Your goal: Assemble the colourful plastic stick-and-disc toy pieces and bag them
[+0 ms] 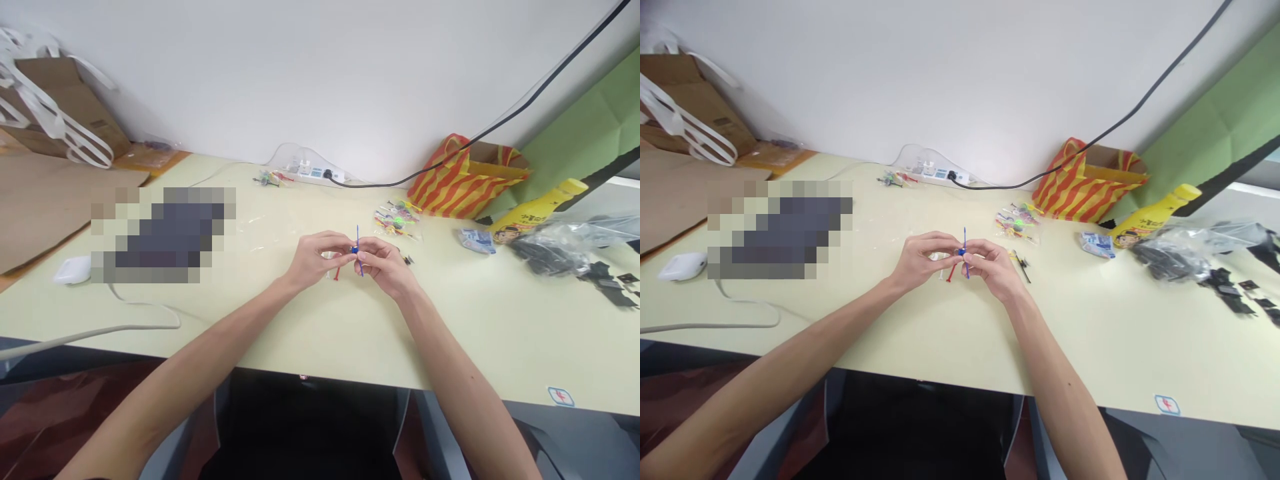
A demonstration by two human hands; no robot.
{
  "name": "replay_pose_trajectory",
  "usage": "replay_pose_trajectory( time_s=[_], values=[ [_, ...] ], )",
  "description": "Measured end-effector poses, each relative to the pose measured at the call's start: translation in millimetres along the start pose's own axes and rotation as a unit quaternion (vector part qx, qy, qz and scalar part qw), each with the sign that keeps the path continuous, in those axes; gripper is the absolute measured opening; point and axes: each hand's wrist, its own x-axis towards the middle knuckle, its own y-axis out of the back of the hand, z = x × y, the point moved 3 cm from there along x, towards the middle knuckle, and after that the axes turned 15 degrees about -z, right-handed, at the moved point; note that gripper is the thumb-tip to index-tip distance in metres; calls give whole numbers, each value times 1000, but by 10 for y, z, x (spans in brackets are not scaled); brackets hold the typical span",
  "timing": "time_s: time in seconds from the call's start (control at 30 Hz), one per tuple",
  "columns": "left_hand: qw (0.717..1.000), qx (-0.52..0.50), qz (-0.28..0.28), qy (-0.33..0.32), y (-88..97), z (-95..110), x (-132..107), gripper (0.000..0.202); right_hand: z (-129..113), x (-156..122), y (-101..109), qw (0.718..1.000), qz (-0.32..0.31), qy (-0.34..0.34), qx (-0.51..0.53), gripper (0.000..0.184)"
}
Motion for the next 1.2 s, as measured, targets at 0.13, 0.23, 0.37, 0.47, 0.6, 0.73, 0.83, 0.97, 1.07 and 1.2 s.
replay_pose_trajectory(
  time_s=[0.13, 0.23, 0.37, 0.47, 0.6, 0.73, 0.83, 0.97, 1.07, 1.2],
  values=[
    [996, -74, -37, 25, -33, -55, -10, 28, 11, -23, 29, 999, -27, -26, 25, 38],
    [997, -26, -61, 29, -15, -78, -27, 24, 10, -47, 45, 998, -35, -51, 28, 32],
    [996, 43, -67, 29, 19, -112, -54, 24, -1, -50, 10, 998, -17, -61, -9, 33],
    [995, 71, -68, 15, 20, -111, -53, 22, 12, -37, -19, 997, -6, -69, -18, 34],
    [992, 92, -84, -32, 0, -73, -27, 18, 32, -30, 21, 997, 19, -69, -37, 35],
    [991, 97, -78, -42, 1, -62, -12, 17, 39, -24, 39, 997, 11, -57, -48, 32],
    [992, 98, -75, -29, -1, -70, -14, 17, 42, -17, 26, 998, 23, -44, -34, 29],
    [995, 66, -74, 0, -7, -78, -20, 15, 53, -1, -7, 998, 36, -38, -21, 29],
    [997, 30, -70, 19, -7, -74, -24, 15, 50, 17, -31, 999, 29, -27, -13, 29],
    [997, -16, -72, 33, -22, -67, -28, 16, 42, 36, -38, 1000, -5, -19, -9, 29]
  ],
)
